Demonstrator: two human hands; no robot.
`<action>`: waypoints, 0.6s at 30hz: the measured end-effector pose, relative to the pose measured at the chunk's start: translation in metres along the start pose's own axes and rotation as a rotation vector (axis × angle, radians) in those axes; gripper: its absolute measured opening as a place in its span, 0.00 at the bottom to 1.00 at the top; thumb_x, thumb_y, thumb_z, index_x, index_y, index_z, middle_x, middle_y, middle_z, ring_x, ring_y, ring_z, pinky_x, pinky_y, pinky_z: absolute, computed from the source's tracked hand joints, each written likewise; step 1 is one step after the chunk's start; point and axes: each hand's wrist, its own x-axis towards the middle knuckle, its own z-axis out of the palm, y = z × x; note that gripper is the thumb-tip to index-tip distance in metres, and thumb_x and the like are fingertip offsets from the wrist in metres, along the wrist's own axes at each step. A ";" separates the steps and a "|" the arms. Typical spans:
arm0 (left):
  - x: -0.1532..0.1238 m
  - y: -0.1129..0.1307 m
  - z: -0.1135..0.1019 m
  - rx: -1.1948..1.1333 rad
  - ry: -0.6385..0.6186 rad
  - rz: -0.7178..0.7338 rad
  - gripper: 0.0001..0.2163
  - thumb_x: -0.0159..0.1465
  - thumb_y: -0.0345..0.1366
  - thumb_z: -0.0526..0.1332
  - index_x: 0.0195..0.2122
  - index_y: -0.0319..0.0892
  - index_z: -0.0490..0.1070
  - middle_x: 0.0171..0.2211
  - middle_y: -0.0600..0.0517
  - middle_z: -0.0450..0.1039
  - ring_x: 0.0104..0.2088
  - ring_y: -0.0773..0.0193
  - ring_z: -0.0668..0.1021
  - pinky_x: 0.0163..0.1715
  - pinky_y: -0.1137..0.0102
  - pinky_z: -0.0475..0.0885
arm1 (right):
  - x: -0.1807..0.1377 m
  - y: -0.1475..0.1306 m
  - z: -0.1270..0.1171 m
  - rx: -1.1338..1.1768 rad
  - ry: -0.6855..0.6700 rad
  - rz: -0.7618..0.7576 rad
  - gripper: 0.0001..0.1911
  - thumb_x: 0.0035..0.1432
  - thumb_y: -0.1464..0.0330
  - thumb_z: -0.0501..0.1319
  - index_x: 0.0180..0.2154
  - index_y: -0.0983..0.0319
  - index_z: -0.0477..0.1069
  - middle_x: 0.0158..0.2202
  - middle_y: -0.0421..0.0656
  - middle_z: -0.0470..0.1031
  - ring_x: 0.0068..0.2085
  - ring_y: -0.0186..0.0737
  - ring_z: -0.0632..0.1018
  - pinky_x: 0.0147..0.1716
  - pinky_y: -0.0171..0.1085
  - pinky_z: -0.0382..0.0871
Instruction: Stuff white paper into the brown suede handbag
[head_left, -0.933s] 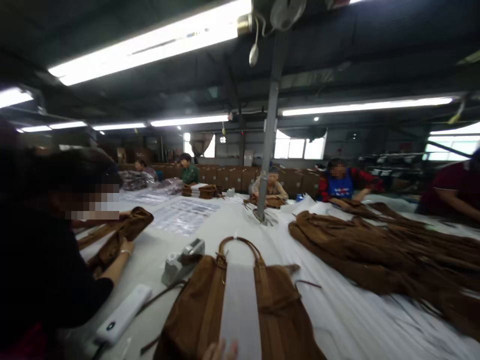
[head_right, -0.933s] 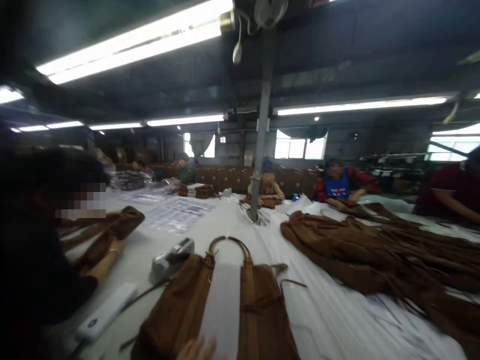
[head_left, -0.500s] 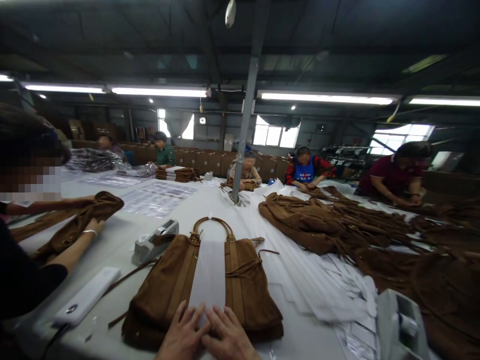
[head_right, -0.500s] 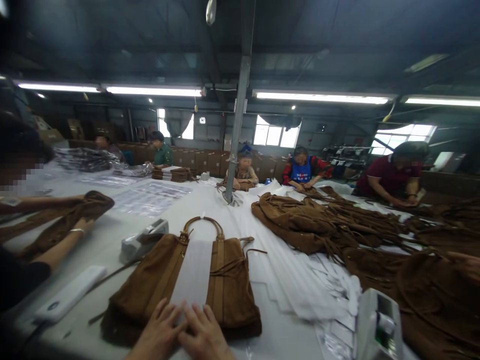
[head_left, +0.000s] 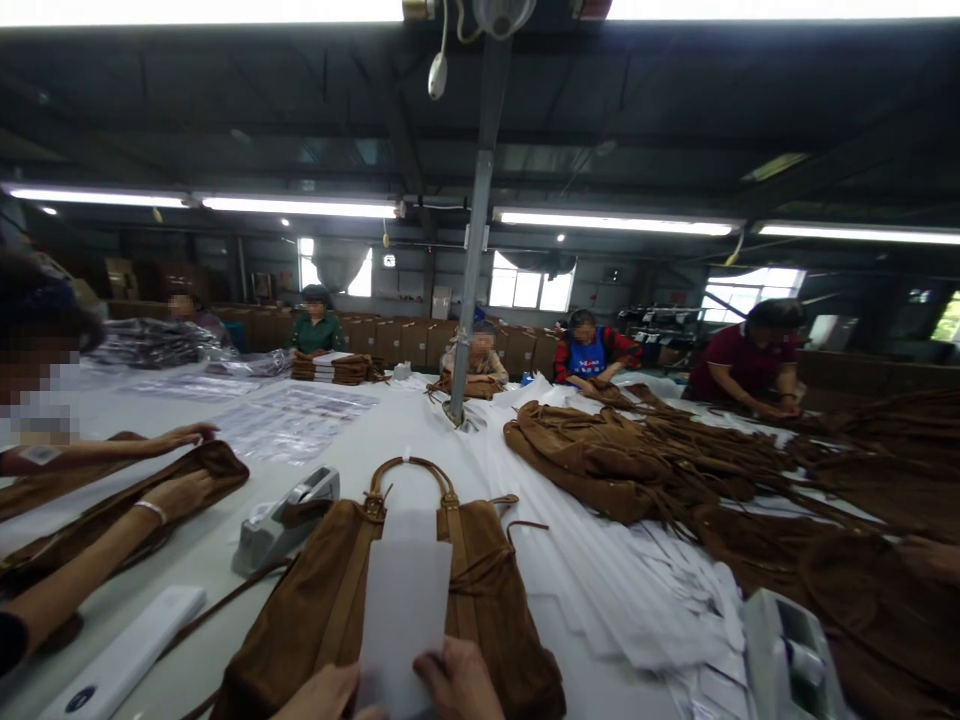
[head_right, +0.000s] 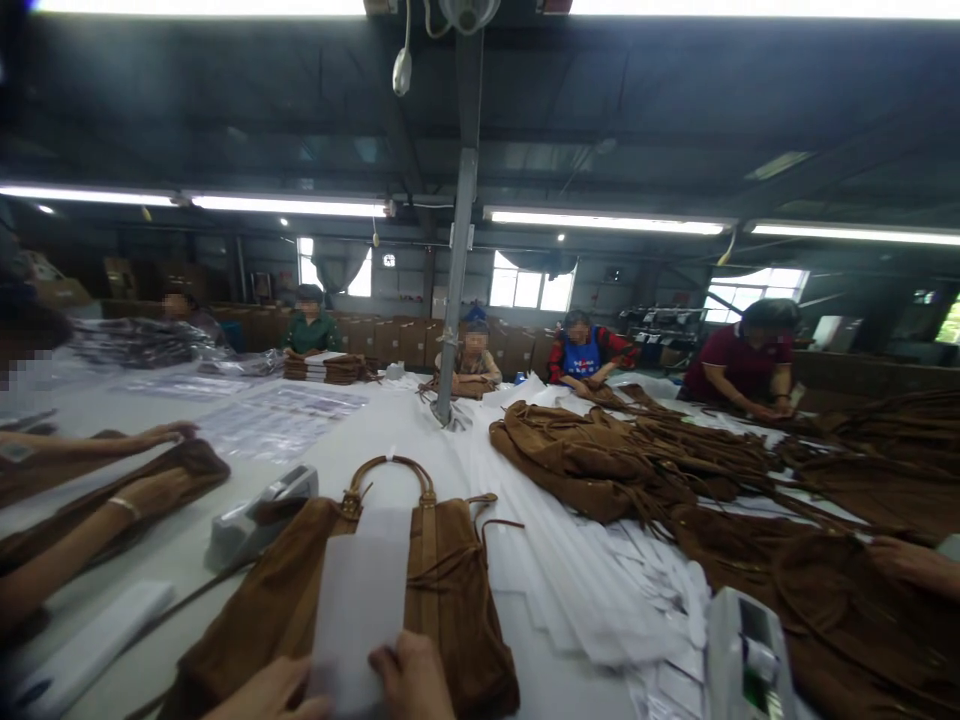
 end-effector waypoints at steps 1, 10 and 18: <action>0.000 0.003 -0.006 -0.025 -0.011 0.000 0.12 0.61 0.40 0.54 0.41 0.46 0.73 0.35 0.57 0.79 0.34 0.64 0.77 0.35 0.76 0.68 | 0.002 0.000 0.001 -0.050 0.016 0.018 0.10 0.55 0.66 0.56 0.27 0.63 0.73 0.27 0.42 0.77 0.30 0.37 0.75 0.28 0.32 0.61; 0.035 0.007 -0.005 0.235 0.146 -0.334 0.10 0.62 0.40 0.53 0.33 0.42 0.70 0.37 0.46 0.78 0.40 0.57 0.78 0.36 0.69 0.66 | 0.019 0.004 0.013 -0.368 0.048 0.180 0.08 0.49 0.66 0.61 0.25 0.64 0.74 0.29 0.48 0.79 0.32 0.44 0.77 0.30 0.36 0.63; 0.057 -0.008 0.000 0.211 0.066 -0.379 0.10 0.61 0.39 0.52 0.36 0.39 0.70 0.41 0.43 0.77 0.41 0.57 0.78 0.36 0.68 0.67 | 0.021 -0.010 0.000 -0.330 0.045 0.114 0.25 0.51 0.70 0.59 0.52 0.67 0.68 0.44 0.54 0.76 0.44 0.50 0.77 0.43 0.40 0.72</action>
